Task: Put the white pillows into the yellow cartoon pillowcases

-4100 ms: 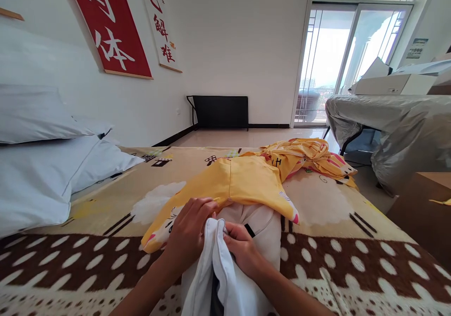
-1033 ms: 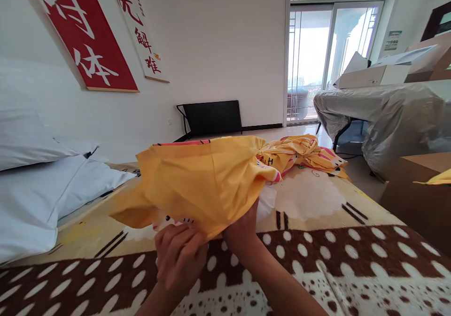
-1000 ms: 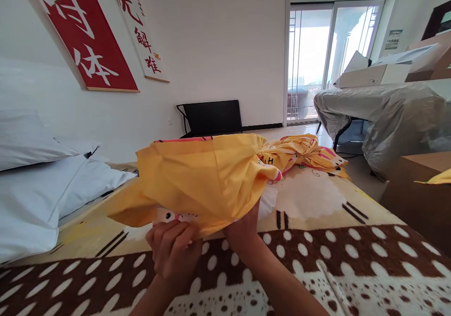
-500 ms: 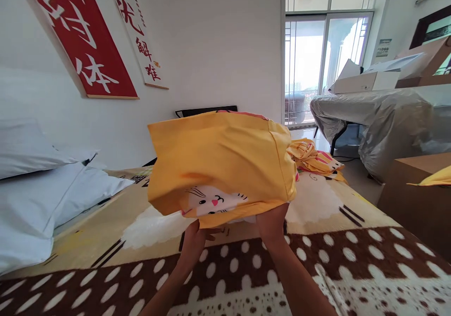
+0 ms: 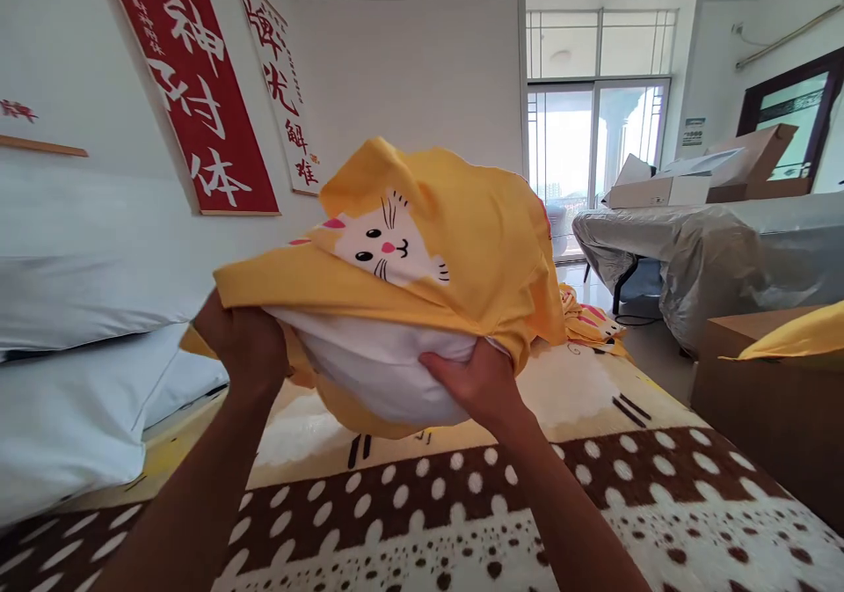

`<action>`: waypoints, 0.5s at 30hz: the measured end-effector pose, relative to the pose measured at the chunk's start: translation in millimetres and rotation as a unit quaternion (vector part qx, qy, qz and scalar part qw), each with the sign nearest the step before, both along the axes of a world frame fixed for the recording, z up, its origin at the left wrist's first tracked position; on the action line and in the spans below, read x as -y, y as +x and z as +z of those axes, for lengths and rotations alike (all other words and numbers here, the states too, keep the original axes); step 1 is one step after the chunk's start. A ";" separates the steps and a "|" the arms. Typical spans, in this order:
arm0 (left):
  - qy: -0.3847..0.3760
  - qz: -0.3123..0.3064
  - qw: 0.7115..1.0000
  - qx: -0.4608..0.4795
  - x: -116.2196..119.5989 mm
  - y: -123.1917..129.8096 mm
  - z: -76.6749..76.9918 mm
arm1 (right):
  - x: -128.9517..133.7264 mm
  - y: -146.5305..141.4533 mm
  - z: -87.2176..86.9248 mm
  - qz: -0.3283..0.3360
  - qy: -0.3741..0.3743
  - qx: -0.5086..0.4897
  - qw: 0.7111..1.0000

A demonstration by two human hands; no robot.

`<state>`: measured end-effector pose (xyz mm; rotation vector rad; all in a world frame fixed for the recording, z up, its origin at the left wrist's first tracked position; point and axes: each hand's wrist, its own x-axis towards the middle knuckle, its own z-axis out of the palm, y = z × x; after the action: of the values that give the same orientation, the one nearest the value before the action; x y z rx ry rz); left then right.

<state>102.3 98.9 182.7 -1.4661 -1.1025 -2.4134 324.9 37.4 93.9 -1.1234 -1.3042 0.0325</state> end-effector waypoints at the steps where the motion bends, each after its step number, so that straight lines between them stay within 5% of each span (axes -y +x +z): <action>1: 0.036 0.032 0.999 -0.010 8.7 1.7 15.6 | -1.1 0.0 5.2 -0.026 0.001 -0.007 1.000; 4: 0.101 0.090 0.988 -0.068 30.6 12.2 37.4 | -9.7 1.7 14.1 -0.108 0.015 -0.038 0.993; 6: 0.095 0.115 0.980 -0.133 37.2 19.8 28.2 | -17.8 5.1 10.6 -0.144 0.026 -0.032 0.989; 9: 0.053 0.154 0.948 -0.273 38.7 26.7 -12.6 | -31.2 15.7 -12.2 -0.160 0.019 0.009 0.987; 15: 0.053 0.153 0.819 -0.550 60.3 36.7 -100.2 | -54.9 55.4 -74.7 -0.100 -0.062 0.076 0.990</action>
<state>139.1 38.7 82.5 -1.9669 -0.7597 -1.0069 380.3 92.3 19.2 -1.3817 -1.3312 -0.1248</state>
